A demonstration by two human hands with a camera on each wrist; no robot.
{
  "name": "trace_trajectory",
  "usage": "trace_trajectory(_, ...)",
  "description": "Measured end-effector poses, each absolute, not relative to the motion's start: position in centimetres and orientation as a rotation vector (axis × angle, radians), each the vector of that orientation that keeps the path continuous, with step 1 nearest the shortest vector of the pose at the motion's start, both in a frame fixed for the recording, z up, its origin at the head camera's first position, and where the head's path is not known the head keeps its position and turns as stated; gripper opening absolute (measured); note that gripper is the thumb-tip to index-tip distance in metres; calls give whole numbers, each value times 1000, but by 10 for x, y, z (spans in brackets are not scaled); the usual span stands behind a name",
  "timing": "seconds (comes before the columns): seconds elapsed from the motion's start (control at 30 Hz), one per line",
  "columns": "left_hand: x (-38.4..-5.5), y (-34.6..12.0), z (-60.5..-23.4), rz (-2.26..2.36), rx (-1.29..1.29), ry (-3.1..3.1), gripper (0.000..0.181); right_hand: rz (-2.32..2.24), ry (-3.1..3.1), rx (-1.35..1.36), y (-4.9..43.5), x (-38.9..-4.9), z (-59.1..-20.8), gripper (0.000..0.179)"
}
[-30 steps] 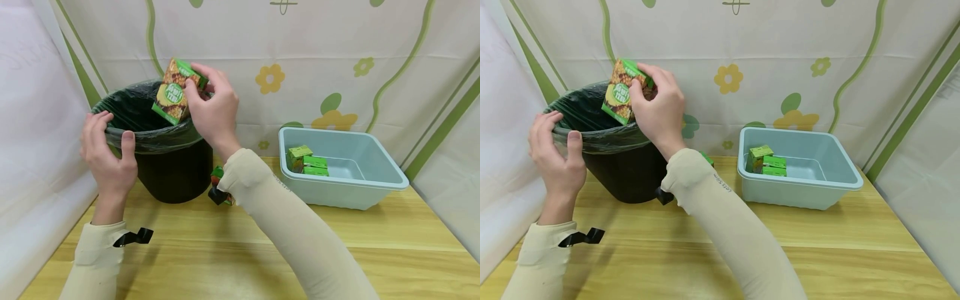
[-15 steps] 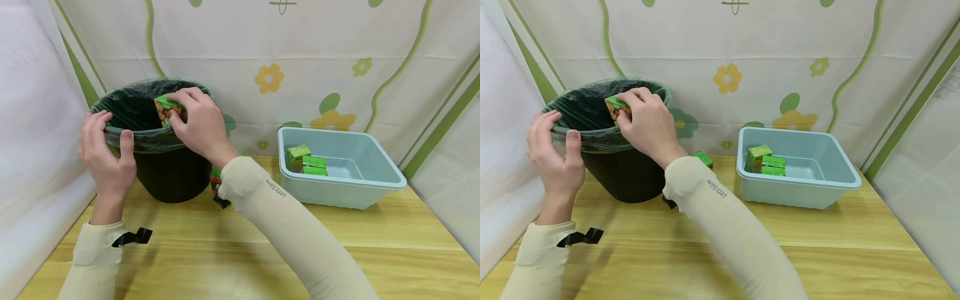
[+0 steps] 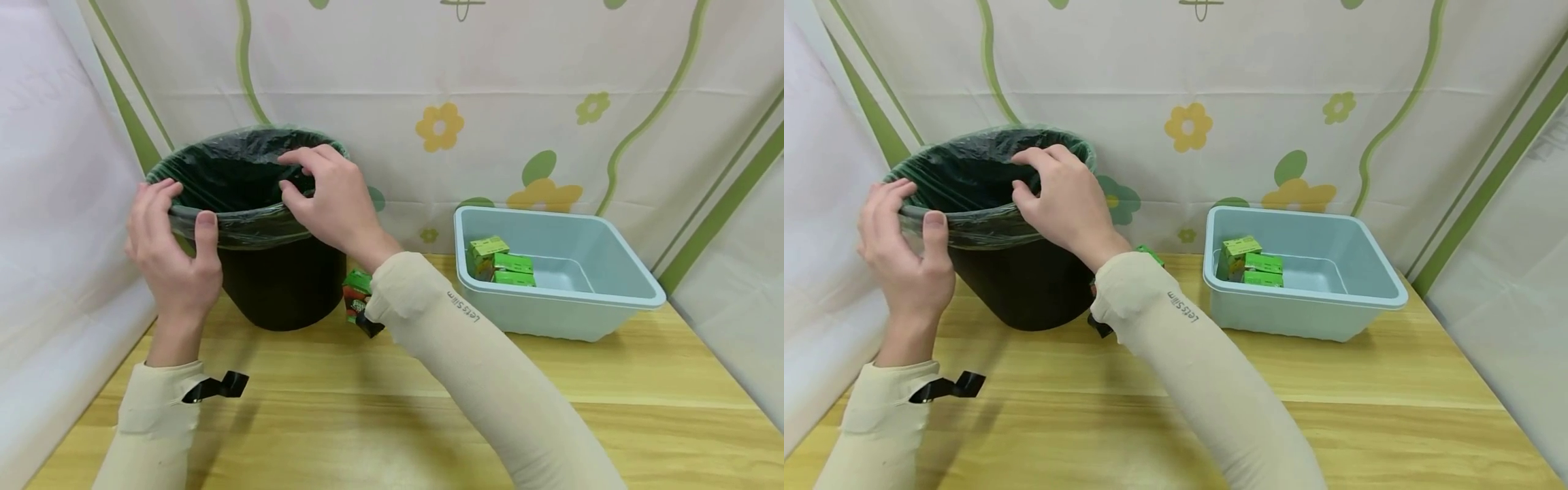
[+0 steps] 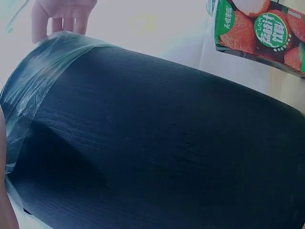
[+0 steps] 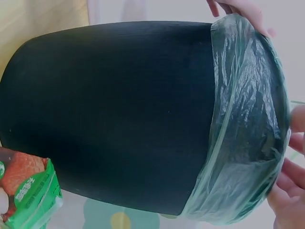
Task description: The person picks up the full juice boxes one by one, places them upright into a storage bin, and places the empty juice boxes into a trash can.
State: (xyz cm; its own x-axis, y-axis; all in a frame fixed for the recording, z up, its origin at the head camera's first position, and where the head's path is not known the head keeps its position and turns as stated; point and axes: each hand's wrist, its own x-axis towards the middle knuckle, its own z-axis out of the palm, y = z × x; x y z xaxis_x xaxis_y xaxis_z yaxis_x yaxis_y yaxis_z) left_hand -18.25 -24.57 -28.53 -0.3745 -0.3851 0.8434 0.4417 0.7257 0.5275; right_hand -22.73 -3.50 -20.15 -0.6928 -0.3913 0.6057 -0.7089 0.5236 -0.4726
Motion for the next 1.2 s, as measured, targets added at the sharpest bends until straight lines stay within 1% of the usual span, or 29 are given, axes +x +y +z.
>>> trace_trajectory(0.17, -182, -247, -286, -868, -38, -1750, 70, 1156, -2199, 945, -25, -228, -206, 34)
trace_trajectory(0.33, -182, -247, -287, -865, -48, -1745, 72, 1405, -2048, 942, -7, -228, -214, 41)
trace_trajectory(0.47, -182, -248, -288, -863, -61, -1733, 73, 1550, -2003, 890, 10, -227, -228, 44)
trace_trajectory(0.7, -182, -248, -287, -877, -87, -1695, 77, 1566, -2157, 817, 36, -224, -266, 46)
trace_trajectory(0.87, -183, -245, -288, -886, -97, -1698, 74, 1530, -2342, 801, 49, -218, -296, 52)
trace_trajectory(1.03, -183, -244, -287, -892, -100, -1702, 73, 1473, -2512, 747, 53, -211, -317, 59)
trace_trajectory(1.2, -182, -245, -286, -891, -94, -1690, 73, 1430, -2584, 755, 48, -208, -329, 59)
